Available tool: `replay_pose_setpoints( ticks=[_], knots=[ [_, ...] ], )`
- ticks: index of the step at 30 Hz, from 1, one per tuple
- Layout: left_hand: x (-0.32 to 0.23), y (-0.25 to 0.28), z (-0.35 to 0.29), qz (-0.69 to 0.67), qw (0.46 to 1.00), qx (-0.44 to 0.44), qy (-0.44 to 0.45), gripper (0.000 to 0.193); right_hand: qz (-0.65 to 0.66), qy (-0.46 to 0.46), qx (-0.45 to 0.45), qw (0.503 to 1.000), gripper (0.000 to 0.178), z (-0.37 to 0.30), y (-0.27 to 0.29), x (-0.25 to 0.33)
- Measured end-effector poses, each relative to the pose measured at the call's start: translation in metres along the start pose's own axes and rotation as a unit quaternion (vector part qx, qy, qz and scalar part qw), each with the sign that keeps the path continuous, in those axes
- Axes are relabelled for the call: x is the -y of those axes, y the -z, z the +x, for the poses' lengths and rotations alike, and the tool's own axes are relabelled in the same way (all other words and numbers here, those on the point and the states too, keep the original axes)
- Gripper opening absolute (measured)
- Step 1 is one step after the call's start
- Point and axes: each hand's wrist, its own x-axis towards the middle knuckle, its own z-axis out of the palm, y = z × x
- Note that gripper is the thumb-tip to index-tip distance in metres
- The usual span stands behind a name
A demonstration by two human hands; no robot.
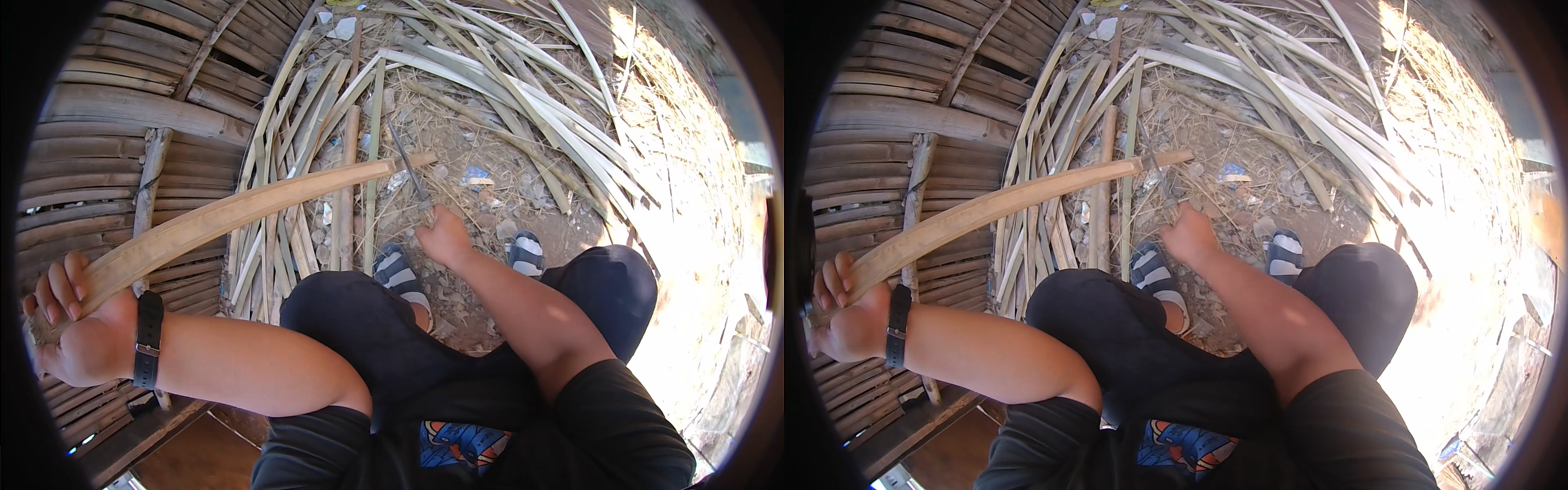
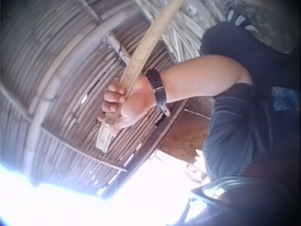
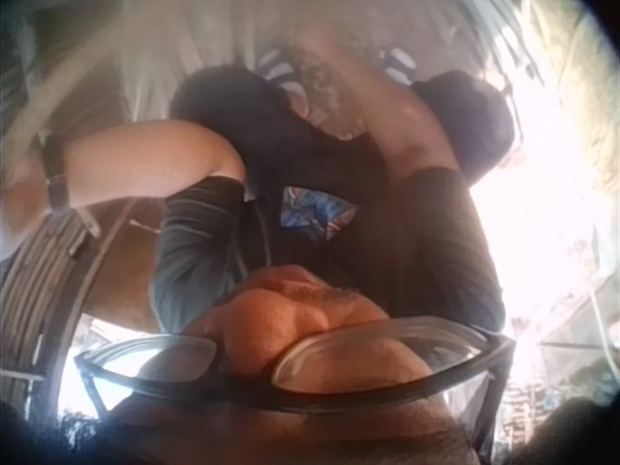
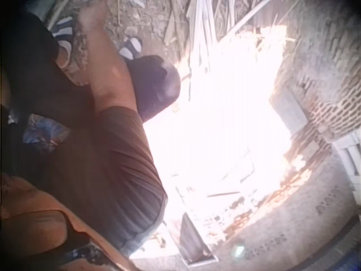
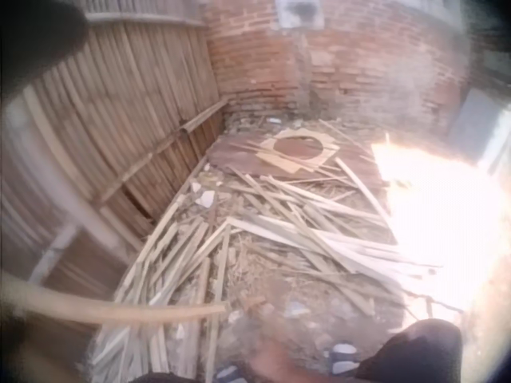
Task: The person sits on the ground and uses a machete to split a long piece of bamboo into thin strips. They hold the bamboo with one hand and repeatedly strike it with the blade to separate the material, occasionally adjusting the piece to continue splitting.
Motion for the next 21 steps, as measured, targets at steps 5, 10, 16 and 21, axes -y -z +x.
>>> replay_pose_setpoints(
  ticks=[5, 10, 16, 21],
  knots=[
    [-0.007, 0.002, 0.004, 0.022, 0.999, -0.025, 0.002, 0.028, 0.065, 0.074, 0.074, 0.992, 0.046, -0.037, 0.009, 0.088],
    [-0.006, 0.0, 0.004, 0.062, 0.997, -0.042, -0.013, 0.023, 0.069, 0.061, 0.017, 0.996, 0.046, -0.014, -0.015, 0.016],
    [0.002, 0.001, 0.0, 0.067, 0.996, -0.05, -0.015, 0.025, 0.07, 0.013, 0.02, 0.997, 0.046, -0.006, -0.006, 0.013],
    [-0.005, -0.004, -0.001, 0.048, 0.997, -0.061, -0.017, 0.022, 0.042, 0.082, 0.09, 0.992, 0.05, -0.026, 0.006, 0.071]
  ],
)
